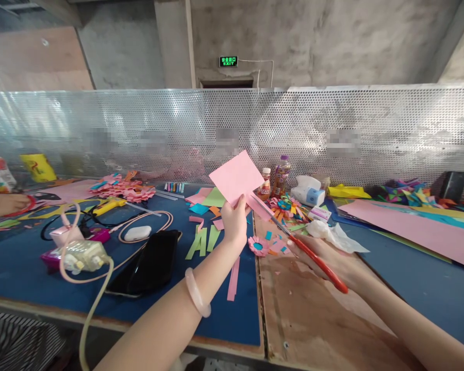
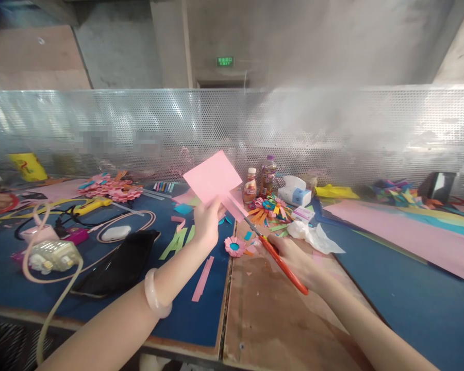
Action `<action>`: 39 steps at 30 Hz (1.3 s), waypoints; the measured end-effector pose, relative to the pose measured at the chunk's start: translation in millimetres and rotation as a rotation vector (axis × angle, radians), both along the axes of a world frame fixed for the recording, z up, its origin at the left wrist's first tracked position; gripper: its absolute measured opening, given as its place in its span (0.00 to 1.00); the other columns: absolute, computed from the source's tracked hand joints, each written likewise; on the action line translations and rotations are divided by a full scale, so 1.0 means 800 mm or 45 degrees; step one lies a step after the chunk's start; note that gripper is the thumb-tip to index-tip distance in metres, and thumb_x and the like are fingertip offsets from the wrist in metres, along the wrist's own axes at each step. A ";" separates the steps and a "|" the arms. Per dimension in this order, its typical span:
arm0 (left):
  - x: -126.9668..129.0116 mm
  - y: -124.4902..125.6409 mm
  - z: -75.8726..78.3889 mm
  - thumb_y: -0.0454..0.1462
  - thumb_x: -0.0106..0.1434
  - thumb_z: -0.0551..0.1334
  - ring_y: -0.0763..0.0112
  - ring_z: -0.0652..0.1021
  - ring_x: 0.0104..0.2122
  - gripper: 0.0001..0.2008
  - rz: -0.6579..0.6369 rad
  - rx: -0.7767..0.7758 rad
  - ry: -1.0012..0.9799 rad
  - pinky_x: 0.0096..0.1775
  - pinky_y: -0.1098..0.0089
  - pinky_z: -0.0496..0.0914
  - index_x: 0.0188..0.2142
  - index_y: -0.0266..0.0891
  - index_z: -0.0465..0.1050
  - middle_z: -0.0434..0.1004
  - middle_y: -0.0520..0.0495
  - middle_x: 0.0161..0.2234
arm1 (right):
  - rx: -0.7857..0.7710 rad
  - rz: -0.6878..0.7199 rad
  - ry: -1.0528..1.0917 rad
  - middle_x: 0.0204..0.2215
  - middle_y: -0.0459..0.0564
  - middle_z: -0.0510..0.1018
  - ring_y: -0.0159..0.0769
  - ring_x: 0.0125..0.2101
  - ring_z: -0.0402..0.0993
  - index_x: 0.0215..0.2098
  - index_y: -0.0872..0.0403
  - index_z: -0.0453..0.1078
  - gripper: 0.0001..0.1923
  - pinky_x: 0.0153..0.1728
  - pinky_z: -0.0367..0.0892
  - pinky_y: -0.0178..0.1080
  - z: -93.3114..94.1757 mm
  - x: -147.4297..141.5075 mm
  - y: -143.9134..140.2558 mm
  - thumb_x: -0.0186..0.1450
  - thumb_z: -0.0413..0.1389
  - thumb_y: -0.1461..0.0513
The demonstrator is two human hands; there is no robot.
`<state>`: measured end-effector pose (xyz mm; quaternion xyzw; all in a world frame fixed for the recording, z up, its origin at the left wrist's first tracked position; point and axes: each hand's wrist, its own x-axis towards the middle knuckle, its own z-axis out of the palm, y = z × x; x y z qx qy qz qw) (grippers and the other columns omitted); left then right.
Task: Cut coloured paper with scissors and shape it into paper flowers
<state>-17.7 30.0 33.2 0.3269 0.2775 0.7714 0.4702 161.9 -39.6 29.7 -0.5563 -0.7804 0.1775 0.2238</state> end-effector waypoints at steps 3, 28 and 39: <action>-0.001 0.000 -0.001 0.33 0.52 0.63 0.60 0.77 0.42 0.11 -0.009 -0.002 -0.005 0.41 0.63 0.72 0.37 0.33 0.73 0.77 0.39 0.40 | -0.088 0.039 -0.075 0.18 0.42 0.62 0.28 0.19 0.56 0.22 0.54 0.57 0.20 0.20 0.52 0.32 -0.003 0.003 0.004 0.62 0.44 0.48; -0.004 0.002 -0.002 0.32 0.53 0.63 0.60 0.77 0.41 0.11 -0.029 0.005 -0.005 0.40 0.64 0.73 0.38 0.33 0.73 0.76 0.38 0.43 | -0.107 -0.018 -0.082 0.23 0.48 0.71 0.36 0.26 0.66 0.22 0.54 0.61 0.19 0.24 0.60 0.34 0.009 -0.007 -0.007 0.62 0.45 0.49; -0.003 0.002 0.000 0.34 0.53 0.64 0.57 0.77 0.42 0.12 -0.056 0.040 0.040 0.42 0.60 0.72 0.38 0.33 0.73 0.77 0.38 0.41 | 0.080 0.091 -0.108 0.23 0.48 0.74 0.38 0.25 0.69 0.28 0.52 0.65 0.15 0.26 0.63 0.36 0.004 0.002 -0.010 0.61 0.44 0.52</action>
